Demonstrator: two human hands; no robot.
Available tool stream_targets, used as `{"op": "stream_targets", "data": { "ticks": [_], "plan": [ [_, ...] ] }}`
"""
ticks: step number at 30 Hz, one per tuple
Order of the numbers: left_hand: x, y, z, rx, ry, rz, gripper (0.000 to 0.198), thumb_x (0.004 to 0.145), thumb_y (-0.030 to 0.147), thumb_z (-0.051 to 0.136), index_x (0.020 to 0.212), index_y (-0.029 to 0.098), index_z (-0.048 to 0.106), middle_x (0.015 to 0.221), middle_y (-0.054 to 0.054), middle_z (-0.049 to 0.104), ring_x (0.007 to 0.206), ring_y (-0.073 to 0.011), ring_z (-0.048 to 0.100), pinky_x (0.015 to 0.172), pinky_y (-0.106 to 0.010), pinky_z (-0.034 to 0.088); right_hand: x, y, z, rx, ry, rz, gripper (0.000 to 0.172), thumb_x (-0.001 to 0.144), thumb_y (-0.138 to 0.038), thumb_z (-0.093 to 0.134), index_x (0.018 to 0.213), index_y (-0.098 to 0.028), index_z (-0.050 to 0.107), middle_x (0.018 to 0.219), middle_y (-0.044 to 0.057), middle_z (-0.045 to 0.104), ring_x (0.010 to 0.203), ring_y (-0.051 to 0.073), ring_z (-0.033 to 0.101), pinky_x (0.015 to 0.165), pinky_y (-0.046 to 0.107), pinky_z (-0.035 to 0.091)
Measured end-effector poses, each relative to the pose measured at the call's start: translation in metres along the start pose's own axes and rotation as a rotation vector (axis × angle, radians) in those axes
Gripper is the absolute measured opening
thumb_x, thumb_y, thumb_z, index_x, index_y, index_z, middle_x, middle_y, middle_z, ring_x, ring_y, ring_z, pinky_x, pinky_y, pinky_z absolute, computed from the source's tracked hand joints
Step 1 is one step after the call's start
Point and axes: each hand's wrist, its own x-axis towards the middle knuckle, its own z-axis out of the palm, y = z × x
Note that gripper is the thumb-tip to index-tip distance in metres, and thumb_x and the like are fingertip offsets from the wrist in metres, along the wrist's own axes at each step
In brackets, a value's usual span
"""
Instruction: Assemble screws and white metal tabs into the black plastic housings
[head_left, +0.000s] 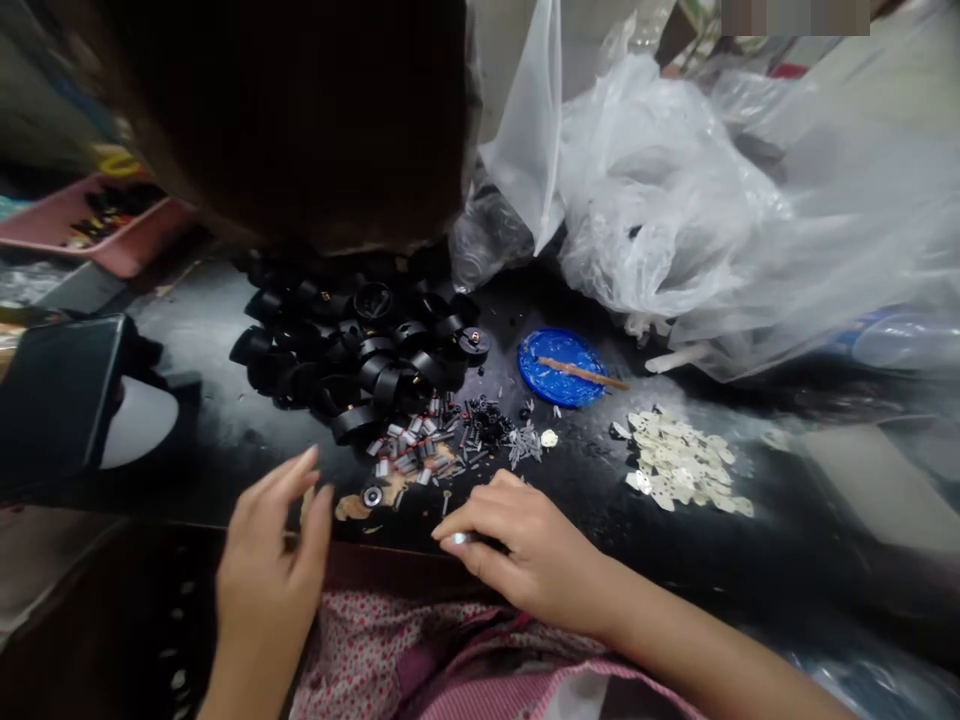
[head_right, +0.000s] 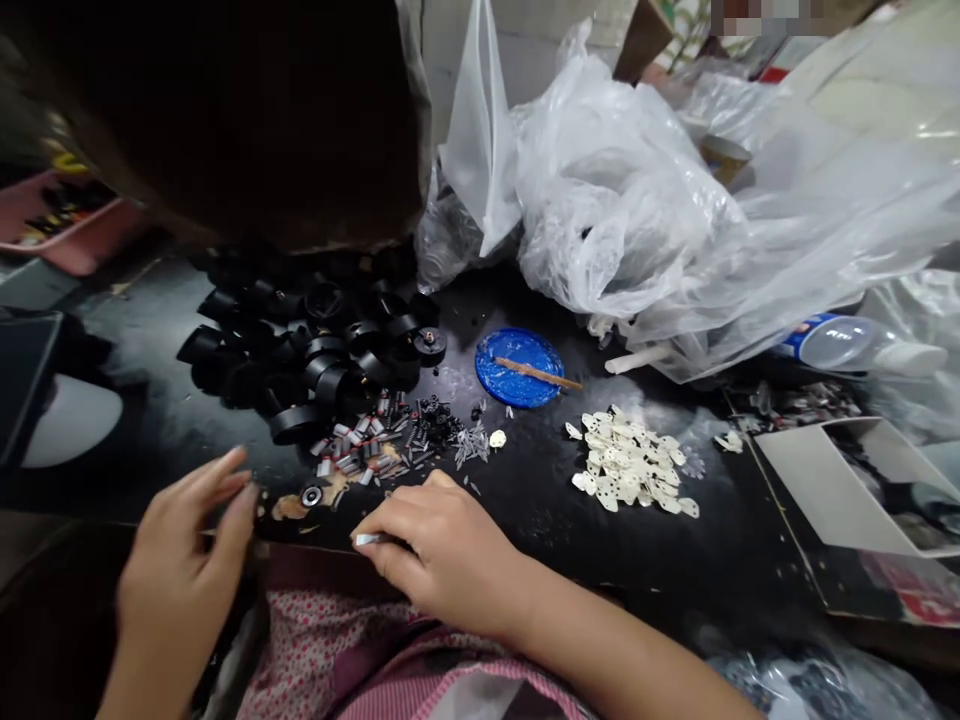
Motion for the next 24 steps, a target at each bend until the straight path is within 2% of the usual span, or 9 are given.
{"op": "stream_targets", "data": {
  "ticks": [3,6,9,11,13,15,17,21,24],
  "plan": [
    [0.037,0.006,0.026,0.051,0.008,0.111,0.033,0.080,0.040,0.063,0.109,0.025,0.066,0.111,-0.010,0.059,0.110,-0.0343,0.052,0.103,-0.047,0.031,-0.003,-0.002,-0.006,-0.046,-0.017,0.072,0.014,0.093,-0.019,0.051,0.093,-0.018,0.066,0.084,0.001,0.071,0.073,0.012,0.060,0.073,0.028,0.037],
    [0.049,-0.004,0.031,0.072,0.046,0.152,0.021,0.081,0.038,0.062,0.097,0.025,0.067,0.097,-0.010,0.061,0.100,-0.0349,0.054,0.097,-0.051,0.033,-0.006,-0.001,-0.010,-0.074,-0.026,0.146,0.012,0.093,-0.019,0.054,0.090,-0.018,0.066,0.084,0.000,0.071,0.072,0.012,0.060,0.072,0.028,0.037],
    [0.037,-0.002,0.024,0.056,0.075,0.205,0.020,0.085,0.033,0.058,0.102,0.027,0.065,0.101,-0.009,0.063,0.100,-0.0321,0.055,0.096,-0.048,0.035,-0.004,-0.001,-0.009,-0.069,-0.006,0.141,0.013,0.093,-0.020,0.054,0.091,-0.019,0.066,0.084,0.000,0.071,0.073,0.012,0.060,0.072,0.027,0.040],
    [0.022,0.008,0.022,0.031,0.082,0.240,0.025,0.084,0.029,0.059,0.108,0.030,0.064,0.108,-0.007,0.064,0.106,-0.0304,0.055,0.101,-0.047,0.031,0.000,-0.004,-0.007,-0.061,0.048,0.086,0.016,0.094,-0.020,0.053,0.104,-0.018,0.064,0.092,0.002,0.071,0.080,0.013,0.062,0.075,0.026,0.043],
    [0.005,0.021,0.023,-0.037,0.021,0.273,0.030,0.079,0.026,0.065,0.108,0.033,0.067,0.107,-0.005,0.067,0.105,-0.0299,0.057,0.103,-0.046,0.030,0.006,-0.008,-0.005,-0.095,0.091,0.025,0.028,0.092,-0.019,0.054,0.120,-0.016,0.057,0.107,0.006,0.070,0.091,0.015,0.062,0.081,0.028,0.045],
    [-0.010,0.031,0.027,-0.149,-0.065,0.271,0.033,0.072,0.024,0.071,0.104,0.033,0.070,0.100,-0.004,0.070,0.098,-0.0299,0.060,0.101,-0.045,0.034,0.011,-0.011,-0.005,-0.133,0.083,0.003,0.035,0.089,-0.015,0.056,0.124,-0.013,0.054,0.113,0.009,0.068,0.097,0.017,0.061,0.085,0.031,0.046],
    [-0.023,0.038,0.033,-0.268,-0.087,0.177,0.035,0.070,0.023,0.074,0.103,0.033,0.071,0.098,-0.003,0.071,0.095,-0.0284,0.061,0.098,-0.043,0.037,0.013,-0.012,-0.003,-0.061,0.067,0.068,0.030,0.086,-0.011,0.057,0.116,-0.013,0.059,0.108,0.008,0.070,0.095,0.017,0.063,0.084,0.031,0.047],
    [-0.036,0.043,0.044,-0.403,-0.149,-0.139,0.021,0.080,0.033,0.067,0.101,0.033,0.069,0.103,-0.002,0.069,0.101,-0.0244,0.062,0.092,-0.036,0.045,0.011,-0.012,0.003,0.242,0.136,0.309,0.016,0.083,-0.015,0.060,0.098,-0.017,0.065,0.089,0.001,0.070,0.078,0.012,0.064,0.072,0.023,0.049],
    [-0.040,0.041,0.047,-0.473,-0.222,-0.277,0.019,0.080,0.042,0.066,0.095,0.032,0.069,0.100,-0.001,0.072,0.100,-0.0244,0.065,0.087,-0.033,0.050,0.009,-0.011,0.006,0.304,0.143,0.375,0.012,0.082,-0.019,0.063,0.094,-0.017,0.064,0.082,-0.001,0.068,0.073,0.010,0.061,0.067,0.021,0.047]
  ]
}}
